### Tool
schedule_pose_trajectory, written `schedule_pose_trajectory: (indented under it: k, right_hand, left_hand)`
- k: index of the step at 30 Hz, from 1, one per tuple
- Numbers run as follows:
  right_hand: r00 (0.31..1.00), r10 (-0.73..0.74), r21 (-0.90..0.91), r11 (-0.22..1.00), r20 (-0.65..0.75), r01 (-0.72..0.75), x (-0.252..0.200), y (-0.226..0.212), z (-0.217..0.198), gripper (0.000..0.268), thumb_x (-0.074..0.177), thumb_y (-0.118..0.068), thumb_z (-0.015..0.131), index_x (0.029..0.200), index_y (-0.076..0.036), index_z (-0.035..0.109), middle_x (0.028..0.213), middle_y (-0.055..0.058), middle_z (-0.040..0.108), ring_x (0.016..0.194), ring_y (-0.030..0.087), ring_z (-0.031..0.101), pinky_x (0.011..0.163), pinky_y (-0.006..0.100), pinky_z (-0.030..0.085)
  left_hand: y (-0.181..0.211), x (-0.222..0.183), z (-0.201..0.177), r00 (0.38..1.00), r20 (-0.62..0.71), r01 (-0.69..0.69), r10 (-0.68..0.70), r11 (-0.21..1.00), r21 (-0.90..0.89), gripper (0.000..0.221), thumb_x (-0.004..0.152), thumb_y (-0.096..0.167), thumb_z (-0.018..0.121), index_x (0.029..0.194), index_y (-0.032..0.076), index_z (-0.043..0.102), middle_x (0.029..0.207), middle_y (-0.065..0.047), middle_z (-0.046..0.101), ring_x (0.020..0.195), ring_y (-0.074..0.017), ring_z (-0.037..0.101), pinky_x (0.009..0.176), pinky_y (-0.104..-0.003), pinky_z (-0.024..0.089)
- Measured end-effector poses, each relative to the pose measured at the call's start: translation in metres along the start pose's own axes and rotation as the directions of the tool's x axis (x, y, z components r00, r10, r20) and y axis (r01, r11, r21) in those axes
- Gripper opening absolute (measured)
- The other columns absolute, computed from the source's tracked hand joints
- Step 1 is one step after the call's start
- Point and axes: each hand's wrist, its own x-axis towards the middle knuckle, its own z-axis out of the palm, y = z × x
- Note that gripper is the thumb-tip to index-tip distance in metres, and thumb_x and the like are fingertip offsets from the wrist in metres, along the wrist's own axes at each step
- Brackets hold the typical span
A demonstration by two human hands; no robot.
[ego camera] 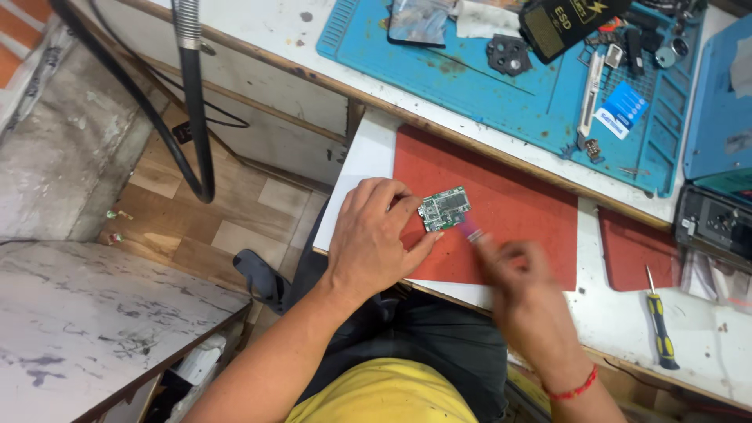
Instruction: The person uses a hot air gun to heat a small green circuit board placed on a red mat. They then switch to a purple-handled tool to scrape or clean the surface of the board. The person repeats this cycle of heating and scraping multiple times on the same component.
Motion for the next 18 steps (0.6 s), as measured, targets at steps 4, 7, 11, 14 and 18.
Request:
schedule_pose_trajectory:
  k: [4,7,11,14,18]
  right_hand:
    - [0.999,0.047,-0.018,0.999,0.022,-0.047,-0.004,-0.005,0.007,0.047,0.086,-0.001,0.065,0.131,-0.014,0.068,0.102,0.015,0.064,0.074,0.034,0.068,0.062,0.044,0.055]
    - [0.998,0.049,0.0,0.999,0.034,-0.049,0.002,-0.001,0.002,0.048,0.085,0.002,0.062,0.131,-0.012,0.069,0.106,0.016,0.064,0.073,0.036,0.067,0.064,0.046,0.055]
    - [1.0,0.019,-0.028,0.999,0.003,-0.019,0.004,-0.006,-0.003,0.042,0.088,-0.001,0.061,0.128,-0.011,0.07,0.105,0.017,0.065,0.075,0.038,0.067,0.065,0.047,0.056]
    - [0.995,0.014,-0.037,0.999,0.096,-0.01,-0.002,-0.007,-0.007,0.042,0.088,-0.003,0.062,0.128,-0.01,0.07,0.104,0.017,0.064,0.075,0.039,0.067,0.064,0.049,0.055]
    - [0.981,0.16,-0.123,0.982,0.107,-0.147,-0.012,-0.006,-0.012,0.041,0.088,-0.006,0.063,0.126,-0.017,0.072,0.106,0.016,0.064,0.078,0.038,0.069,0.066,0.048,0.056]
  left_hand:
    - [0.0,-0.001,0.001,1.0,-0.005,0.011,-0.011,1.0,0.012,0.046,0.075,0.033,0.086,0.107,0.003,0.074,0.111,-0.009,0.061,0.109,-0.0295,0.054,0.095,-0.045,0.044]
    - [0.001,0.001,-0.001,1.0,-0.004,0.003,-0.002,1.0,0.022,0.045,0.073,0.033,0.086,0.105,0.003,0.075,0.111,-0.009,0.06,0.109,-0.0296,0.054,0.095,-0.045,0.044]
    - [0.004,0.001,-0.004,1.0,0.008,0.028,-0.028,1.0,0.007,0.045,0.071,0.031,0.085,0.106,0.004,0.075,0.11,-0.009,0.06,0.109,-0.0291,0.054,0.097,-0.043,0.044]
    - [0.003,-0.003,0.0,0.999,-0.004,0.047,-0.047,0.999,-0.014,0.045,0.074,0.032,0.085,0.107,0.004,0.075,0.112,-0.008,0.06,0.111,-0.0286,0.054,0.099,-0.042,0.044]
    - [0.001,-0.003,0.0,0.999,0.008,0.037,-0.037,0.999,0.014,0.048,0.072,0.034,0.085,0.107,0.003,0.075,0.111,-0.008,0.06,0.111,-0.0287,0.052,0.099,-0.043,0.043]
